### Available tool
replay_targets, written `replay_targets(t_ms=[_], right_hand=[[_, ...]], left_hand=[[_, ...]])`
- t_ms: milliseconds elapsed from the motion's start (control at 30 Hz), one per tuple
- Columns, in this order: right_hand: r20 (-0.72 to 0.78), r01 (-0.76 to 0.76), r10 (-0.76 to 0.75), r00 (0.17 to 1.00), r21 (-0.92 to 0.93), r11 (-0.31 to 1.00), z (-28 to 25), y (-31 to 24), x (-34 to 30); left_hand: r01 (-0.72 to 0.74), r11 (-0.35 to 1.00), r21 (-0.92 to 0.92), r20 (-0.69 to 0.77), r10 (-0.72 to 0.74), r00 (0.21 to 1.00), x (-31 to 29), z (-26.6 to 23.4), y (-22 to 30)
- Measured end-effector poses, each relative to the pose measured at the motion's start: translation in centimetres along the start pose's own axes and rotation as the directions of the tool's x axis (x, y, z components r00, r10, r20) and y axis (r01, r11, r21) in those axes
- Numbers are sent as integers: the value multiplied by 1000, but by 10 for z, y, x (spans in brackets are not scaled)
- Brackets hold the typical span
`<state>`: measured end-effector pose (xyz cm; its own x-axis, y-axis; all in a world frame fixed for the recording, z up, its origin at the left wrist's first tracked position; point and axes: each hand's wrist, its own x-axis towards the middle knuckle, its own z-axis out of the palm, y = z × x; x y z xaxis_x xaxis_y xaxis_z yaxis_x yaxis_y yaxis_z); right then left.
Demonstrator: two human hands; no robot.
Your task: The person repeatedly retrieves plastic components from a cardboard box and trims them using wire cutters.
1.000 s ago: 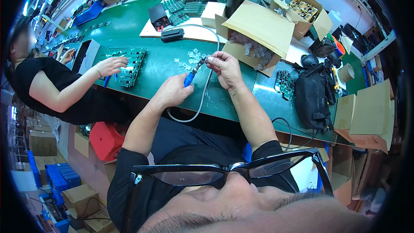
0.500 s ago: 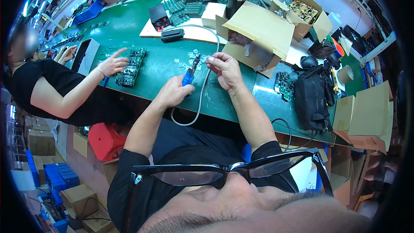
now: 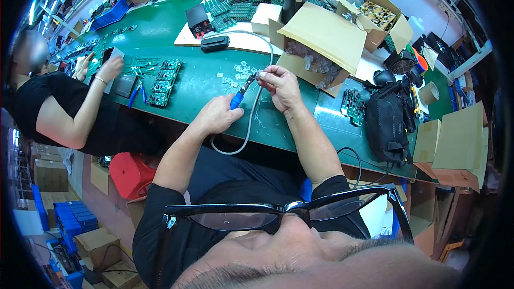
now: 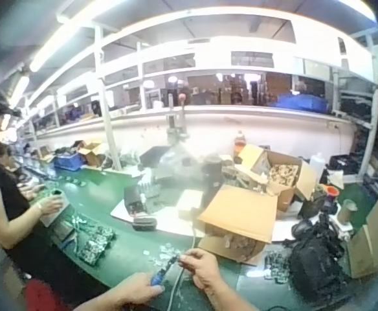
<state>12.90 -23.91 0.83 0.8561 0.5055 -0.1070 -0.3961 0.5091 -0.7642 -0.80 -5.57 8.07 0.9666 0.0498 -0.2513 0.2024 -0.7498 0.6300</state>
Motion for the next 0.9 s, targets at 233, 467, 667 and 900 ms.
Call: replay_targets(t_ms=[233,467,667,900], right_hand=[[9,8,-8,1000,-7,1000,2,1,-2],[-5,12,-12,1000,-7,1000,2,1,-2],[-24,-13,12,1000,-24,1000,1,2,0],[-13,-23,22,1000,-21,1000,2,0,-1]], left_hand=[[-28,999,27,-18,28,999,-2,-4,5],[-63,997,53,-47,65,997,1,3,0],[-72,995,70,-147,81,986,4,14,-11],[-25,999,-27,42,26,999,1,-1,-7]])
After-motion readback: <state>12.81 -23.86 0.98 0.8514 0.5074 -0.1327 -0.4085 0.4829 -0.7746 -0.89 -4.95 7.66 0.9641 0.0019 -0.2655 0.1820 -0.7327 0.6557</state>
